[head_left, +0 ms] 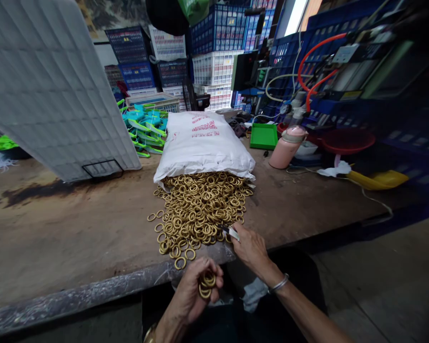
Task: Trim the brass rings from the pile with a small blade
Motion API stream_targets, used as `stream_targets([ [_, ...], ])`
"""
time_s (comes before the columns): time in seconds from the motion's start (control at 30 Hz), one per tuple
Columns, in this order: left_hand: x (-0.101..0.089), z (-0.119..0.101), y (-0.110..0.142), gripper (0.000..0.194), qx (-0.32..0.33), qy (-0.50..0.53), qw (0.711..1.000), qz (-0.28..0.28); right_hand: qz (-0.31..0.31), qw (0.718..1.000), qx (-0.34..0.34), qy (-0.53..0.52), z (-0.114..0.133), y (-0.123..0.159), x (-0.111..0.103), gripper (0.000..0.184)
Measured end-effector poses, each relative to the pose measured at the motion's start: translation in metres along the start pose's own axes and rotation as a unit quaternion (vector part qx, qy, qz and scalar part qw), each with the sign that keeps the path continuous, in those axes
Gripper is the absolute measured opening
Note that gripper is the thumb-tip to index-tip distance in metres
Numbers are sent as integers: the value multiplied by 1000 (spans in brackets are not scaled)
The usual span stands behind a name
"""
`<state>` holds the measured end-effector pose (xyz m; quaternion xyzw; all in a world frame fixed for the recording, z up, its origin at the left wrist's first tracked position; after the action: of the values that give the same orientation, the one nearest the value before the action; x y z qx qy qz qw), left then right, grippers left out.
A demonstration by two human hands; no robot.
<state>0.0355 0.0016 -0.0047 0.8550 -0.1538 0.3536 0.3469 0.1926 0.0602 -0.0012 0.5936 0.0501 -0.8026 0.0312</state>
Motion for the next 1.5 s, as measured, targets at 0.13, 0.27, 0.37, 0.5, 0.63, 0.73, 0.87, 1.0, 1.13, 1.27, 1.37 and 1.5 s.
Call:
stream_targets([
  [0.13,0,-1,-6,24,31,-27,998,-36,-24,994,-23,-107,-2,3,4,11],
  [0.27,2,-5,-11,31,93,-101,986,-89,-29,964,-39,-261,11,9,9,18],
  [0.37,4,-7,-13,39,121,-187,964,-145,9,937,-48,-346,26,16,11,21],
  [0.5,5,-12,-11,26,173,-256,932,-187,63,904,-35,-422,39,21,6,24],
  [0.63,3,-19,-5,18,274,-347,875,-197,90,889,-50,-445,39,21,1,33],
  [0.73,0,-20,-3,16,315,-418,828,-199,84,892,-57,-441,37,20,2,38],
  [0.87,1,-19,-2,16,320,-448,816,-179,83,889,-41,-449,37,19,8,33],
  [1.0,0,-15,-5,28,165,-332,917,-147,70,895,-23,-441,39,18,9,29],
  [1.13,-1,-11,-5,32,87,-247,959,-112,80,891,-21,-447,40,17,7,27],
  [1.27,0,-11,-5,32,87,-231,962,-117,67,907,-17,-414,35,18,5,28],
  [1.37,2,-11,-5,32,101,-234,959,-125,56,941,-50,-330,32,24,4,25],
  [1.5,7,-14,-3,33,129,-260,948,-132,96,956,-119,-249,35,32,7,15],
])
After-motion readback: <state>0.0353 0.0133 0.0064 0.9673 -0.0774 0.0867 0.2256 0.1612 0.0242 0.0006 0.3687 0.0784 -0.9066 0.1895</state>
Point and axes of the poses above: each hand's wrist, its own y-axis away from the middle knuckle, its own x-axis out of the palm, z = x × y, the point moved 2 cm from there along -y, towards the middle knuckle, and after that the axes turned 8 degrees about -x, right-handed, at the moved point
